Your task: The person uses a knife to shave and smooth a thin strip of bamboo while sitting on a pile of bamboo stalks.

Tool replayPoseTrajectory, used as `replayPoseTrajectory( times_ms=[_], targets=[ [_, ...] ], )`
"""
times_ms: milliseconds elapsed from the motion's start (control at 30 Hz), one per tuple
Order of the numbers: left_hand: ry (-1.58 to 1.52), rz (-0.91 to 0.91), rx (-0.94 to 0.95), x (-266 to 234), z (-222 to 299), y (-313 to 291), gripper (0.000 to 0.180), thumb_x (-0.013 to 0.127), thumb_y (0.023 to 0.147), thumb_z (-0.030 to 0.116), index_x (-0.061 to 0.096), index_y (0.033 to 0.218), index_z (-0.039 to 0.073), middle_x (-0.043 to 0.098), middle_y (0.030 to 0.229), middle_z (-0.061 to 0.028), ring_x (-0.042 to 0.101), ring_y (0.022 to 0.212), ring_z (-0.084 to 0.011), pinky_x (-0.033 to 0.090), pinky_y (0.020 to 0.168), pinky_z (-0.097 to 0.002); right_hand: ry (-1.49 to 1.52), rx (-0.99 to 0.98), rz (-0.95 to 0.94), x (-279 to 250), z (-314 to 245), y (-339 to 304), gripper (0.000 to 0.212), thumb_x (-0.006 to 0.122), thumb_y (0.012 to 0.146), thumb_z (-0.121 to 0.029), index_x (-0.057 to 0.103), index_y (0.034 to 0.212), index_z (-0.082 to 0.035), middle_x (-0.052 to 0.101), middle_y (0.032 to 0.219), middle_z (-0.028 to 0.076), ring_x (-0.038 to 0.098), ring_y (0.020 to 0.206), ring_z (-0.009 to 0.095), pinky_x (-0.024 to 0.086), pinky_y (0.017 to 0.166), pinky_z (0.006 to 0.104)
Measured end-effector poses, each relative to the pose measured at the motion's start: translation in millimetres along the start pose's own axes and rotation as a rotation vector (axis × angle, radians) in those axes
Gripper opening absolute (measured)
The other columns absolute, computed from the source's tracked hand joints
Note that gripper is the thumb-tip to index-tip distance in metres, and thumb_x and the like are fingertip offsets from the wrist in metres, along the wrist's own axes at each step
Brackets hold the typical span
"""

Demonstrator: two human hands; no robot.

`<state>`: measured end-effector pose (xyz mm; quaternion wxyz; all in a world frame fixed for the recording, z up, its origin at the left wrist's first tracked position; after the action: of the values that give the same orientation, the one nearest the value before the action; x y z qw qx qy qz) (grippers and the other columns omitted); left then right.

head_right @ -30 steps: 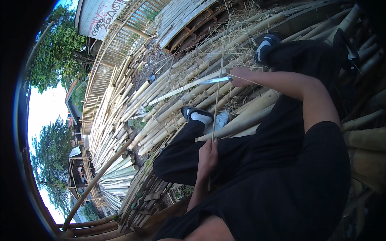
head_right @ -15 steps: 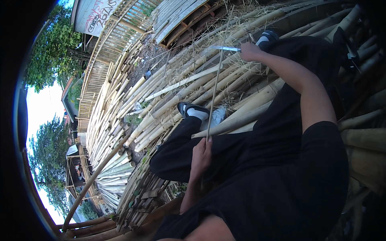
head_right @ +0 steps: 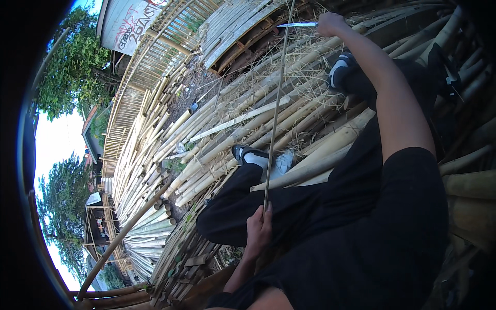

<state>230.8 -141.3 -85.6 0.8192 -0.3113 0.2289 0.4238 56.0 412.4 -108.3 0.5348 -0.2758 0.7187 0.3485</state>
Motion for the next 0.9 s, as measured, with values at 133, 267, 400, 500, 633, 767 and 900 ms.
replayPoseTrajectory(
  times_ms=[133, 267, 400, 500, 633, 767, 900],
  targets=[
    [-0.052, -0.022, 0.012, 5.6, -5.5, -14.0, 0.025, 0.048, 0.094, 0.016, 0.048, 0.077, -0.001, 0.037, 0.049, -0.0073, 0.036, 0.044, -0.0076, 0.030, 0.042, -0.0287, -0.066, 0.184, -0.286, -64.5, 5.9, 29.3, 0.032, 0.061, 0.075, -0.026, 0.068, 0.098, -0.005, 0.065, 0.100, 0.019, 0.064, 0.095, 0.028, 0.050, 0.079, 0.0442],
    [-0.100, -0.006, 0.020, 11.8, -35.3, -37.5, 0.028, 0.048, 0.095, 0.018, 0.048, 0.073, 0.001, 0.034, 0.049, -0.0004, 0.032, 0.047, -0.0036, 0.026, 0.042, -0.0265, -0.137, 0.145, -0.123, -98.8, 2.3, 42.9, 0.038, 0.056, 0.077, -0.031, 0.067, 0.100, -0.002, 0.065, 0.101, 0.018, 0.063, 0.096, 0.029, 0.051, 0.079, 0.0403],
    [-0.039, -0.037, 0.094, 24.9, -75.3, -57.3, 0.026, 0.049, 0.094, 0.017, 0.049, 0.074, 0.001, 0.034, 0.048, -0.0044, 0.034, 0.044, -0.0064, 0.029, 0.041, -0.0275, 0.177, 0.372, 0.185, -136.0, 71.4, 78.0, 0.049, 0.071, 0.068, -0.037, 0.066, 0.103, -0.003, 0.062, 0.110, 0.018, 0.060, 0.102, 0.030, 0.050, 0.083, 0.0416],
    [-0.069, -0.052, -0.024, 26.6, -85.7, -64.2, 0.029, 0.050, 0.094, 0.020, 0.048, 0.072, 0.002, 0.033, 0.049, 0.0000, 0.032, 0.044, -0.0051, 0.027, 0.041, -0.0257, -0.132, 0.250, 0.081, -146.1, 37.6, 71.3, 0.053, 0.073, 0.066, -0.040, 0.065, 0.103, -0.003, 0.064, 0.105, 0.017, 0.063, 0.094, 0.030, 0.052, 0.081, 0.0390],
    [-0.362, -0.106, -0.176, 32.6, -73.9, -47.0, 0.033, 0.050, 0.095, 0.025, 0.046, 0.069, 0.004, 0.035, 0.052, 0.0060, 0.031, 0.047, -0.0024, 0.025, 0.041, -0.0230, 0.072, 0.168, -0.367, -107.2, 31.6, 58.0, 0.031, 0.059, 0.075, -0.024, 0.066, 0.093, 0.000, 0.066, 0.090, 0.019, 0.066, 0.081, 0.031, 0.054, 0.070, 0.0409],
    [-0.511, -0.059, -0.212, 18.1, -51.5, -27.8, 0.034, 0.047, 0.096, 0.028, 0.045, 0.071, 0.005, 0.038, 0.056, 0.0066, 0.033, 0.050, -0.0015, 0.027, 0.042, -0.0215, -0.172, -0.187, 0.267, -71.6, -1.7, 0.0, 0.016, 0.058, 0.076, -0.013, 0.065, 0.082, 0.000, 0.066, 0.080, 0.018, 0.065, 0.082, 0.034, 0.053, 0.072, 0.0448],
    [-0.351, 0.064, -0.091, -11.3, -35.7, 7.5, 0.034, 0.046, 0.097, 0.028, 0.046, 0.072, 0.005, 0.038, 0.057, 0.0068, 0.033, 0.052, -0.0014, 0.027, 0.044, -0.0220, 0.320, 0.064, 0.125, -36.0, -20.9, -46.5, 0.017, 0.058, 0.080, -0.014, 0.063, 0.088, 0.000, 0.064, 0.073, 0.018, 0.064, 0.078, 0.036, 0.051, 0.070, 0.0439]
  ],
)
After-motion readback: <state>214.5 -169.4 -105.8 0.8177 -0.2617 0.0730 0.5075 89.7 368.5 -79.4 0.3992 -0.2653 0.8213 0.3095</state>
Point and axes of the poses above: each hand's wrist, its own y-axis towards the middle knuckle, its own x-axis out of the palm, z = x × y, the point moved 2 cm from there along y, towards the middle knuckle
